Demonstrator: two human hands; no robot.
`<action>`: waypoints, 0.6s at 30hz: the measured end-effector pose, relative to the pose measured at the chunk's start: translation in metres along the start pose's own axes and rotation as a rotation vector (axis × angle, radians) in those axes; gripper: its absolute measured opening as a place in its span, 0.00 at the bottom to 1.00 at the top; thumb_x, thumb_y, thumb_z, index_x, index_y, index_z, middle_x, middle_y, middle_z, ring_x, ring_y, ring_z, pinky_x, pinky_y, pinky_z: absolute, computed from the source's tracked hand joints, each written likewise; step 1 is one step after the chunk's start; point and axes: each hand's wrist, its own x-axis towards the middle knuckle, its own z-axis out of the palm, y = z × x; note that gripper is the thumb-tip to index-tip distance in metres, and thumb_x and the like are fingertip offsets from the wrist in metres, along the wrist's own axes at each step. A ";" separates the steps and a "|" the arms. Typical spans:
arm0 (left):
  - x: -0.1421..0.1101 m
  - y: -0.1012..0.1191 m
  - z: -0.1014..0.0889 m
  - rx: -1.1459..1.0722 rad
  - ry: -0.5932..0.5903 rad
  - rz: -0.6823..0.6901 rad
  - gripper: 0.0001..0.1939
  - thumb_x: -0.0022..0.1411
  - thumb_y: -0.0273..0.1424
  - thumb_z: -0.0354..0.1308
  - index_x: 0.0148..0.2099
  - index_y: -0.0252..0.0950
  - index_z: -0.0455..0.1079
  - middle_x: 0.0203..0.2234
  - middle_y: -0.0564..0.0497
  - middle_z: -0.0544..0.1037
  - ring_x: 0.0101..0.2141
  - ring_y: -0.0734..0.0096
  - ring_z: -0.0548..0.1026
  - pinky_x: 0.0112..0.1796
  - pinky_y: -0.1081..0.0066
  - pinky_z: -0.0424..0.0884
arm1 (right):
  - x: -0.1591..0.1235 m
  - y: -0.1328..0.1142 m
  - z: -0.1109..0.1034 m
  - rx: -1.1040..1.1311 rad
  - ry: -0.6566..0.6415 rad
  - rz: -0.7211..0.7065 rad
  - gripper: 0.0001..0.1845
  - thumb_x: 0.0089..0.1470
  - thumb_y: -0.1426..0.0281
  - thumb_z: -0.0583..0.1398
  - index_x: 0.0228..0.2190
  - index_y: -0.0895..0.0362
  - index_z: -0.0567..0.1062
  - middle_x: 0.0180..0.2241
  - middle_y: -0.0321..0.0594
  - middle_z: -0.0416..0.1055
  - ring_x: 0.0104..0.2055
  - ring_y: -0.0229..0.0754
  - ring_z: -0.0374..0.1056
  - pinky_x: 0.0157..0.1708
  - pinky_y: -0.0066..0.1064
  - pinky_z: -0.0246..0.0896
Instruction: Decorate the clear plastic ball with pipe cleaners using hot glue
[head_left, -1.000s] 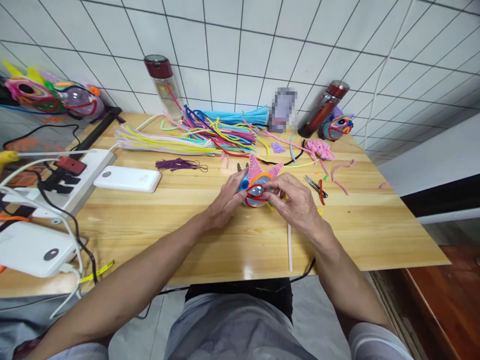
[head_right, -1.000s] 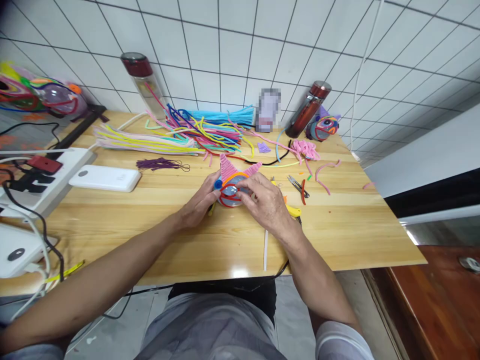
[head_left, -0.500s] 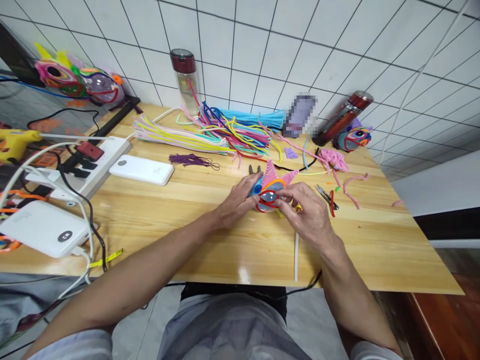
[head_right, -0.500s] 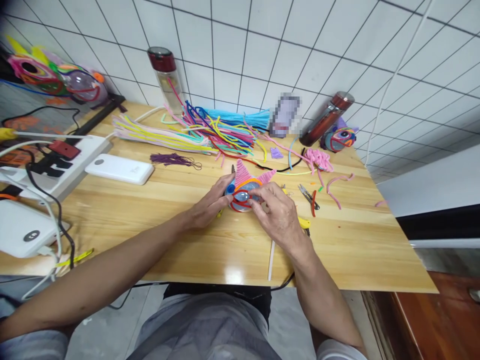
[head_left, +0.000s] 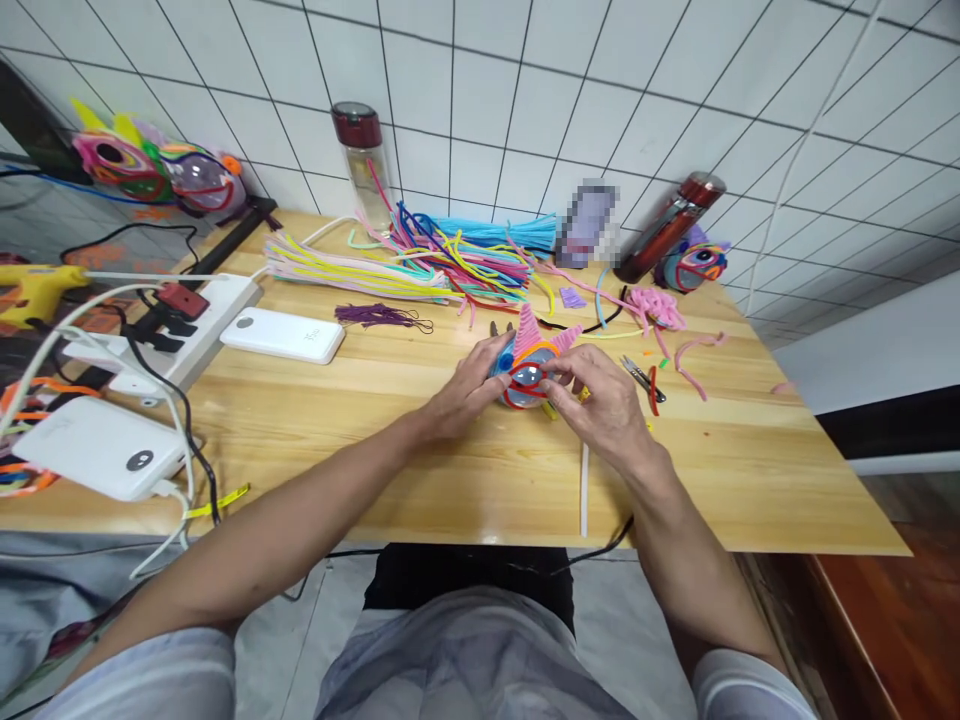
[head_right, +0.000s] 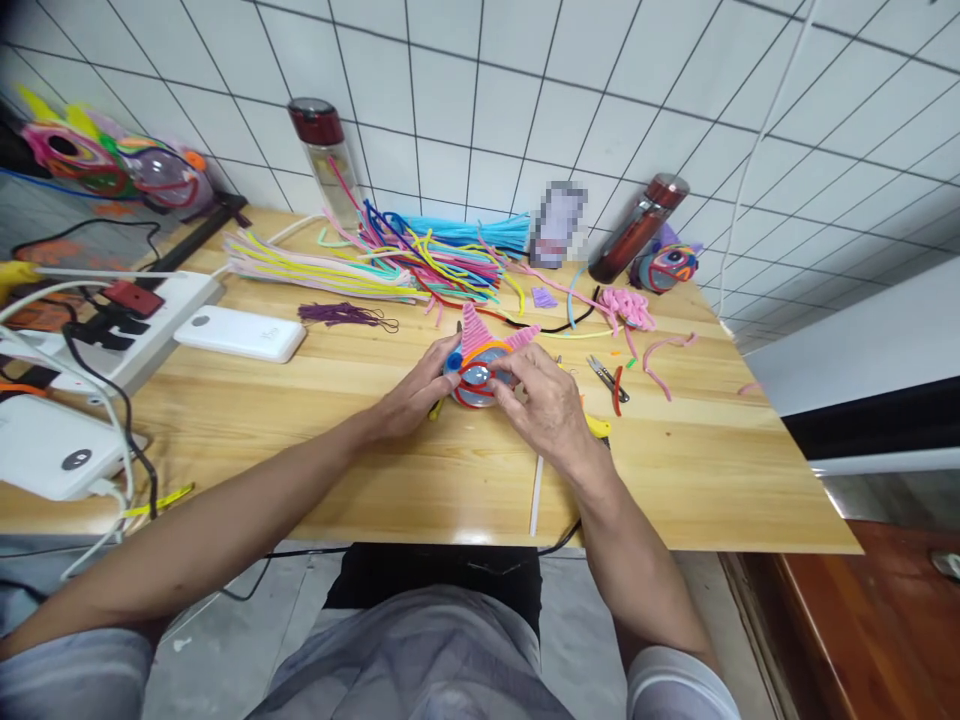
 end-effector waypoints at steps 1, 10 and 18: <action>0.000 0.000 -0.001 0.004 0.000 0.003 0.40 0.76 0.49 0.46 0.81 0.36 0.49 0.78 0.38 0.56 0.78 0.51 0.52 0.76 0.48 0.47 | 0.000 0.001 0.000 0.000 -0.005 0.004 0.07 0.66 0.70 0.63 0.44 0.52 0.81 0.38 0.43 0.81 0.36 0.46 0.76 0.36 0.38 0.75; 0.002 0.008 -0.003 0.065 -0.001 0.042 0.46 0.68 0.52 0.58 0.79 0.33 0.53 0.75 0.32 0.61 0.75 0.42 0.59 0.74 0.43 0.55 | 0.001 0.001 0.001 0.003 -0.030 0.005 0.07 0.65 0.70 0.63 0.43 0.53 0.81 0.37 0.43 0.79 0.36 0.46 0.74 0.36 0.37 0.73; 0.005 0.017 0.004 0.143 0.064 0.011 0.48 0.58 0.48 0.71 0.74 0.36 0.59 0.68 0.33 0.70 0.68 0.41 0.69 0.68 0.43 0.64 | 0.001 0.002 0.001 0.039 -0.004 -0.026 0.10 0.65 0.70 0.63 0.47 0.52 0.82 0.36 0.41 0.77 0.34 0.44 0.72 0.33 0.35 0.70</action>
